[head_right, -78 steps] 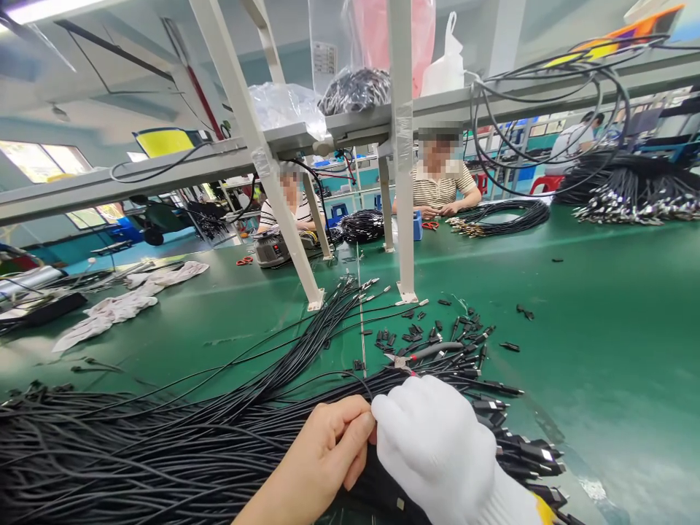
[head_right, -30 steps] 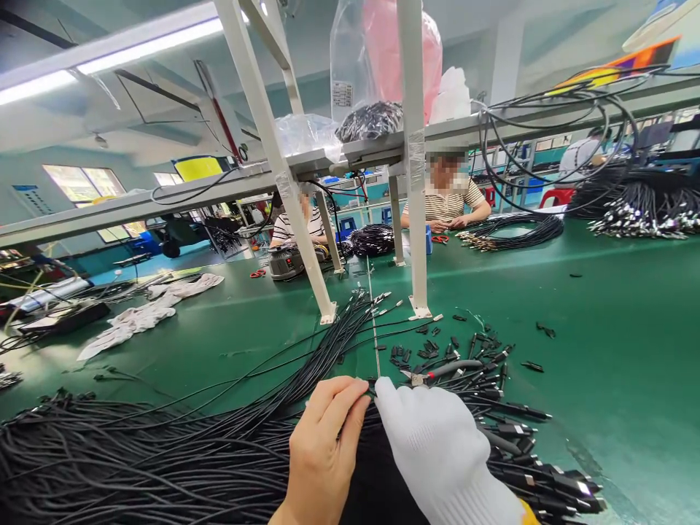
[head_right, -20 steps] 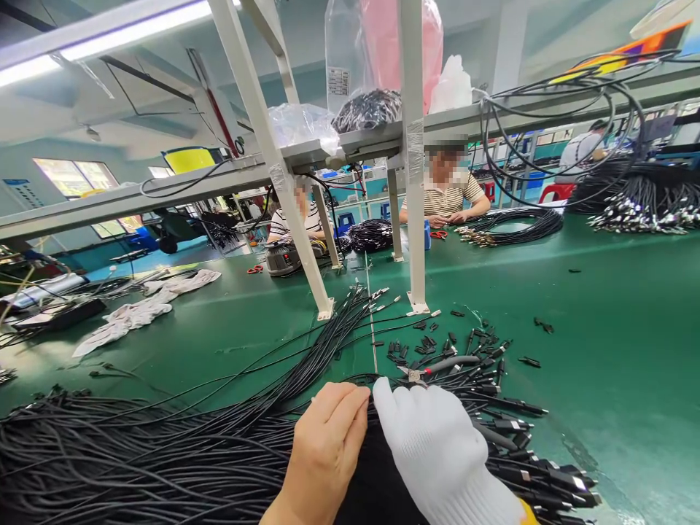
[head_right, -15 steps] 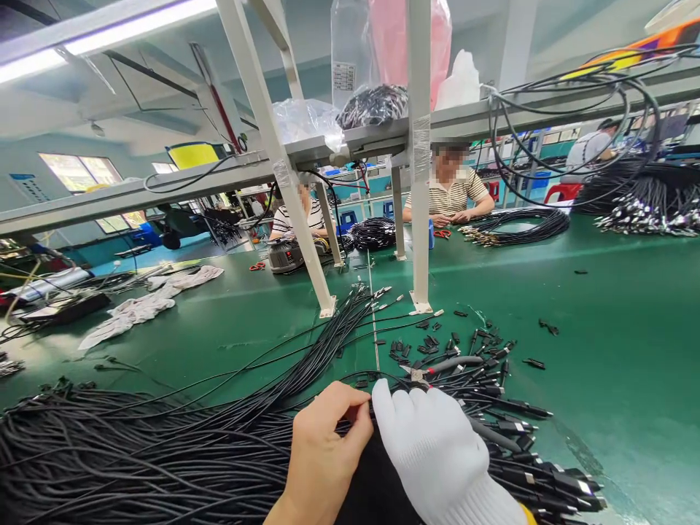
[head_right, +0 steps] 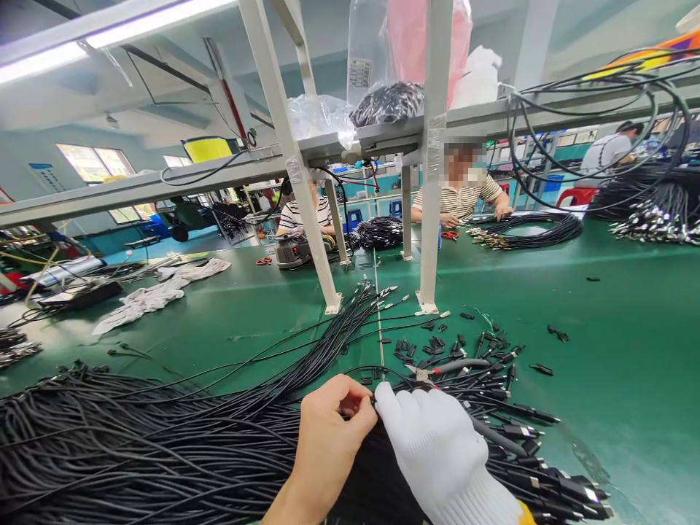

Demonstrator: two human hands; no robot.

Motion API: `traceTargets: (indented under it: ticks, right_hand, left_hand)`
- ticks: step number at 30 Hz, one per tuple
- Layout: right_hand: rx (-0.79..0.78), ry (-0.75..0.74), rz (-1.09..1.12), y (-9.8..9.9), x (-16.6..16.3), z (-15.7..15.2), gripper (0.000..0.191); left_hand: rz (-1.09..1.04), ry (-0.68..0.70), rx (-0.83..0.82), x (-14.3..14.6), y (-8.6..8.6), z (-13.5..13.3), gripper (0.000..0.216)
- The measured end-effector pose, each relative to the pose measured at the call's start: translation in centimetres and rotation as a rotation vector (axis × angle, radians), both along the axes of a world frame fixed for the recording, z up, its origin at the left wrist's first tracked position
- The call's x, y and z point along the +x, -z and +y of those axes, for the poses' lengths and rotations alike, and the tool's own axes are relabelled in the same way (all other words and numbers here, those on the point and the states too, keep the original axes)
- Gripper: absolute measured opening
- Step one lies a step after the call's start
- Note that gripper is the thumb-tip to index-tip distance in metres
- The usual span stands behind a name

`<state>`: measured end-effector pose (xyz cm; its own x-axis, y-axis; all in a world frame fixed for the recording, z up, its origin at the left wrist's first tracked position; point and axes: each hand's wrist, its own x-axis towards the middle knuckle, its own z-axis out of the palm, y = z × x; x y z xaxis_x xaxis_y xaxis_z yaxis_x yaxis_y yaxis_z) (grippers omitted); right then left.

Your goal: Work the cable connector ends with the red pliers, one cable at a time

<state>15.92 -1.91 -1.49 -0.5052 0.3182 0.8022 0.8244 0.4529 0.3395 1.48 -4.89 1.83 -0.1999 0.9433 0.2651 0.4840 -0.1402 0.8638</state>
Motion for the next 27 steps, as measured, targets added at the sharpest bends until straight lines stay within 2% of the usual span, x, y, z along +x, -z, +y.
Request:
traceTargets:
  ticks: [3,6,10,11,13,17,21,27]
  right_hand:
    - [0.025,-0.025,0.012,0.0,0.0,0.2,0.02]
    - [0.013,-0.029,0.026,0.3,0.1,0.2,0.021]
    - [0.001,-0.027,0.237,0.7,0.6,0.3,0.019]
    - [-0.003,-0.029,0.255,0.6,0.7,0.4,0.019]
    - [0.0,-0.05,0.197,0.3,0.9,0.4,0.021]
    - [0.024,-0.014,0.106,-1.1,0.7,0.2,0.026]
    - [0.027,-0.026,0.108,-1.8,0.7,0.2,0.029]
    - [0.018,-0.089,0.041,-1.2,1.4,0.6,0.028]
  left_hand:
    - [-0.012,-0.007,-0.026,0.0,0.1,0.1,0.012]
    - [-0.017,-0.021,-0.016,-1.2,0.1,0.7,0.011]
    - [-0.173,-0.241,0.06,-4.0,-0.5,1.8,0.006]
    - [-0.229,-0.252,0.072,-4.3,-0.6,1.9,0.008]
    - [-0.249,-0.152,0.122,-4.1,-0.9,1.9,0.012]
    - [-0.094,0.08,0.195,-2.2,-1.1,1.1,0.014]
    - [-0.151,0.219,0.035,-1.8,-1.4,0.8,0.016]
    - [-0.312,0.35,-0.21,-2.6,-1.3,1.0,0.011]
